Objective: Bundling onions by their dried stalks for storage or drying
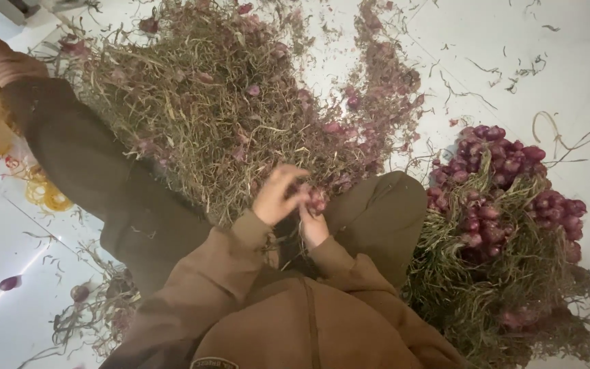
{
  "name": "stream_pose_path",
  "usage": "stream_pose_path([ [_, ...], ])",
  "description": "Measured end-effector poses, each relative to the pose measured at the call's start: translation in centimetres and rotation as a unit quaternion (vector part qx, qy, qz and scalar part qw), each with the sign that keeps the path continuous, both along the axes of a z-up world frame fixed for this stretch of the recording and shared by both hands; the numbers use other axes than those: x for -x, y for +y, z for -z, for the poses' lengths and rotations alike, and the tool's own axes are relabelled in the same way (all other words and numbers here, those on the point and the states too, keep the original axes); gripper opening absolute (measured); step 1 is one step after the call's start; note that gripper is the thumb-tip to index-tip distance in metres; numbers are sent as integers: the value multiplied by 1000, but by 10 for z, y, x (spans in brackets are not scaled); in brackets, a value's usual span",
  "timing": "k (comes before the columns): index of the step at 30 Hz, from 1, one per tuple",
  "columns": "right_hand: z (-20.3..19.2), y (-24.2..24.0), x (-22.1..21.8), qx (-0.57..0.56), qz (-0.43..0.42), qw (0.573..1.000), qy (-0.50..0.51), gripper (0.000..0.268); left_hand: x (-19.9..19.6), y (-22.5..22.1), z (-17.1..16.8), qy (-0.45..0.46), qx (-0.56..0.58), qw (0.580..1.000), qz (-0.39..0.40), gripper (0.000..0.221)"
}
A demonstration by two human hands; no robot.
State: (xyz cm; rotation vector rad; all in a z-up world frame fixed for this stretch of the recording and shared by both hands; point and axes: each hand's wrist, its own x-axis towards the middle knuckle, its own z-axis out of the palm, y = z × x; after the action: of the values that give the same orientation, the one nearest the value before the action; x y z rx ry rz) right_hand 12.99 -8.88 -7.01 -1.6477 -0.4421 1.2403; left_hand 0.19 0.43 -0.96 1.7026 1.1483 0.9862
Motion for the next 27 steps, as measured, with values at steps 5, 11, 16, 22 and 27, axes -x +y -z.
stream_pose_path([
  [5,-30,6,4,-50,-82,993,66,36,-4,-12,9,166,-95,980,55,23],
  [11,30,0,-19,0,-239,970,-53,45,-10,-2,58,333,-97,938,13,16],
  [16,14,3,-9,-19,-204,977,-67,35,2,8,13,211,18,976,-53,15],
  [22,-1,5,1,-19,-129,988,78,42,11,17,-23,-133,63,976,-158,2],
  [27,-50,18,-4,-28,-83,957,276,27,34,8,-75,-366,-6,923,-116,9],
])
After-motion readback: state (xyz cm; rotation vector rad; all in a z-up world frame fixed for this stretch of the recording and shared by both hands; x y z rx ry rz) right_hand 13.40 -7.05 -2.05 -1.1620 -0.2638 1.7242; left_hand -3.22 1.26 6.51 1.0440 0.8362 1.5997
